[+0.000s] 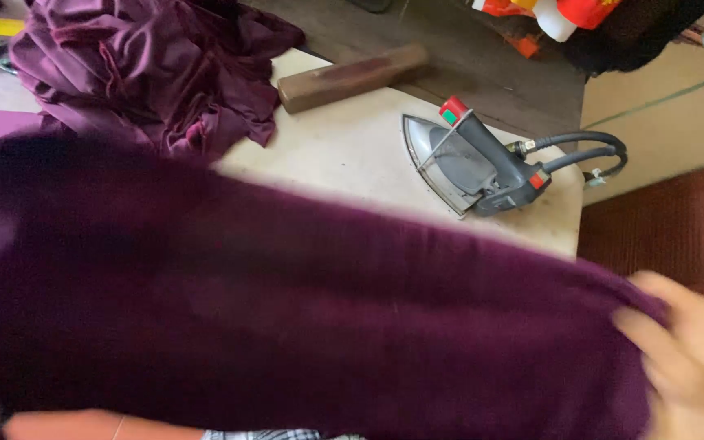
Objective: A person lays out a piece of purple fabric on a work table, smooths it, and then carefully aligns a white U-shaped pattern piece on top of it.
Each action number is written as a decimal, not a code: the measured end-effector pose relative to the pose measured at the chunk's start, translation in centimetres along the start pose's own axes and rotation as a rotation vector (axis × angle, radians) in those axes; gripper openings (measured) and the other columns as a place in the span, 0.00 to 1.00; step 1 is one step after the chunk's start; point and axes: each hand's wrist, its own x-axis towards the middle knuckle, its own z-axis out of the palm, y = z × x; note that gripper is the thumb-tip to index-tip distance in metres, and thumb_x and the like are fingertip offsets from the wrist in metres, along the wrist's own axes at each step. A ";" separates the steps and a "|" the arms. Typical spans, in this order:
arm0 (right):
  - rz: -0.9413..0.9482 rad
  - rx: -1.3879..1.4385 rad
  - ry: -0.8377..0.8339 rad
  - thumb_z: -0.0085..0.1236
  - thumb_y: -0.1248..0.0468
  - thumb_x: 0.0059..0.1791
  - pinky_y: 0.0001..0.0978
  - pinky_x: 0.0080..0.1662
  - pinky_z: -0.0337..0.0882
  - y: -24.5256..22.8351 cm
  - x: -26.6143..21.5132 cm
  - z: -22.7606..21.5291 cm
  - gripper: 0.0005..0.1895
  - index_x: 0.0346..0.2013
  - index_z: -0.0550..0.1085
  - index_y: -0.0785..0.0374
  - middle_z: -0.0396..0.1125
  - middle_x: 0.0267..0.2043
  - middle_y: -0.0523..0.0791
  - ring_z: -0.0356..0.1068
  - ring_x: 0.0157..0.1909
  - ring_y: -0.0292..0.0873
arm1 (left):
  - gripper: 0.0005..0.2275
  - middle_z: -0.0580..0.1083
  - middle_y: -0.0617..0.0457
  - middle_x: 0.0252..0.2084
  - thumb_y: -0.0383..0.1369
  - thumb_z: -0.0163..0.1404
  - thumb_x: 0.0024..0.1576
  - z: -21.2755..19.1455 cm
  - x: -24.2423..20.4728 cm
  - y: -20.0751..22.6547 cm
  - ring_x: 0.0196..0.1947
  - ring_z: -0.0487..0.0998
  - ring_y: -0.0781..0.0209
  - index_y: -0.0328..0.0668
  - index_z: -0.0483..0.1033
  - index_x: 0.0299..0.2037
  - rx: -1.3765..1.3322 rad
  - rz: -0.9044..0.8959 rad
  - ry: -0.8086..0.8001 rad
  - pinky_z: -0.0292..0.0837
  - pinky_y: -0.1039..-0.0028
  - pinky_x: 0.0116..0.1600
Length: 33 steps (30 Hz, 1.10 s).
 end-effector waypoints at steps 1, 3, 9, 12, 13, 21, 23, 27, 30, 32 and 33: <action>0.050 -0.313 -0.151 0.54 0.67 0.45 0.25 0.36 0.56 -2.2 2.1 0.6 0.04 0.29 0.73 0.66 0.61 0.26 0.40 0.58 0.31 0.34 | 0.11 0.77 0.57 0.41 0.31 0.46 0.57 2.0 2.7 -2.9 0.41 0.72 0.69 0.42 0.78 0.46 0.003 -0.014 0.000 0.63 0.77 0.48; 0.090 -0.398 -0.252 0.56 0.65 0.44 0.26 0.45 0.61 -0.2 4.4 3.5 0.09 0.37 0.76 0.64 0.68 0.36 0.41 0.65 0.39 0.35 | 0.10 0.76 0.58 0.40 0.30 0.46 0.58 4.0 6.3 -8.8 0.39 0.71 0.69 0.42 0.78 0.47 0.010 -0.042 0.005 0.63 0.78 0.46; 0.082 -0.551 -0.441 0.57 0.62 0.47 0.48 0.52 0.68 12.1 7.8 9.1 0.15 0.46 0.76 0.64 0.73 0.42 0.56 0.71 0.49 0.54 | 0.09 0.75 0.48 0.38 0.37 0.52 0.58 12.6 19.5 -29.0 0.44 0.73 0.50 0.44 0.77 0.43 0.173 0.092 0.002 0.67 0.60 0.50; 0.063 -0.701 -0.402 0.60 0.59 0.45 0.49 0.53 0.68 12.8 7.3 10.0 0.21 0.51 0.73 0.61 0.71 0.46 0.54 0.70 0.51 0.56 | 0.13 0.71 0.48 0.42 0.41 0.55 0.55 14.1 19.7 -29.6 0.46 0.73 0.43 0.47 0.74 0.46 0.529 0.103 0.126 0.72 0.55 0.47; 0.006 -0.754 -0.374 0.62 0.58 0.43 0.50 0.54 0.67 12.5 7.1 10.2 0.25 0.53 0.72 0.62 0.69 0.48 0.53 0.69 0.52 0.57 | 0.18 0.66 0.46 0.45 0.39 0.57 0.53 14.4 19.0 -28.4 0.47 0.70 0.43 0.45 0.70 0.51 0.693 0.154 0.228 0.74 0.53 0.46; -0.208 -0.836 -0.624 0.41 0.58 0.51 0.41 0.40 0.74 6.0 0.5 19.0 0.19 0.58 0.66 0.42 0.71 0.28 0.44 0.74 0.34 0.49 | 0.11 0.74 0.56 0.31 0.45 0.57 0.46 26.1 15.8 -21.2 0.40 0.76 0.52 0.51 0.75 0.29 0.747 0.507 -0.155 0.69 0.63 0.43; -0.188 -0.783 -0.767 0.35 0.62 0.53 0.41 0.37 0.75 5.5 0.5 20.1 0.22 0.62 0.62 0.46 0.73 0.24 0.46 0.75 0.29 0.49 | 0.14 0.75 0.56 0.35 0.49 0.56 0.48 27.5 16.7 -21.3 0.44 0.75 0.54 0.50 0.74 0.32 0.764 0.420 -0.280 0.69 0.64 0.47; -0.161 -0.850 -0.844 0.34 0.67 0.52 0.40 0.32 0.73 7.4 1.3 20.7 0.26 0.65 0.59 0.53 0.71 0.19 0.48 0.73 0.23 0.47 | 0.16 0.74 0.59 0.32 0.52 0.58 0.46 27.7 17.6 -20.7 0.42 0.77 0.57 0.52 0.73 0.29 0.771 0.259 -0.314 0.72 0.65 0.45; -0.187 -0.848 -0.876 0.35 0.69 0.50 0.36 0.28 0.72 8.0 1.6 20.6 0.27 0.66 0.59 0.54 0.68 0.15 0.46 0.70 0.18 0.44 | 0.16 0.74 0.60 0.31 0.53 0.58 0.46 27.9 17.9 -20.6 0.42 0.78 0.59 0.54 0.73 0.29 0.800 0.221 -0.323 0.73 0.67 0.44; -0.186 -0.810 -0.883 0.35 0.71 0.49 0.32 0.26 0.70 7.9 1.5 20.3 0.28 0.65 0.60 0.56 0.66 0.12 0.44 0.67 0.14 0.41 | 0.16 0.74 0.61 0.31 0.54 0.58 0.45 28.0 17.9 -20.6 0.41 0.78 0.59 0.54 0.73 0.29 0.814 0.213 -0.328 0.73 0.67 0.44; -0.184 -0.794 -0.899 0.35 0.71 0.49 0.35 0.25 0.70 7.9 1.3 20.1 0.29 0.65 0.60 0.54 0.66 0.12 0.45 0.67 0.14 0.43 | 0.16 0.74 0.61 0.30 0.53 0.57 0.46 28.0 17.8 -20.6 0.41 0.78 0.59 0.54 0.73 0.30 0.808 0.211 -0.333 0.73 0.67 0.44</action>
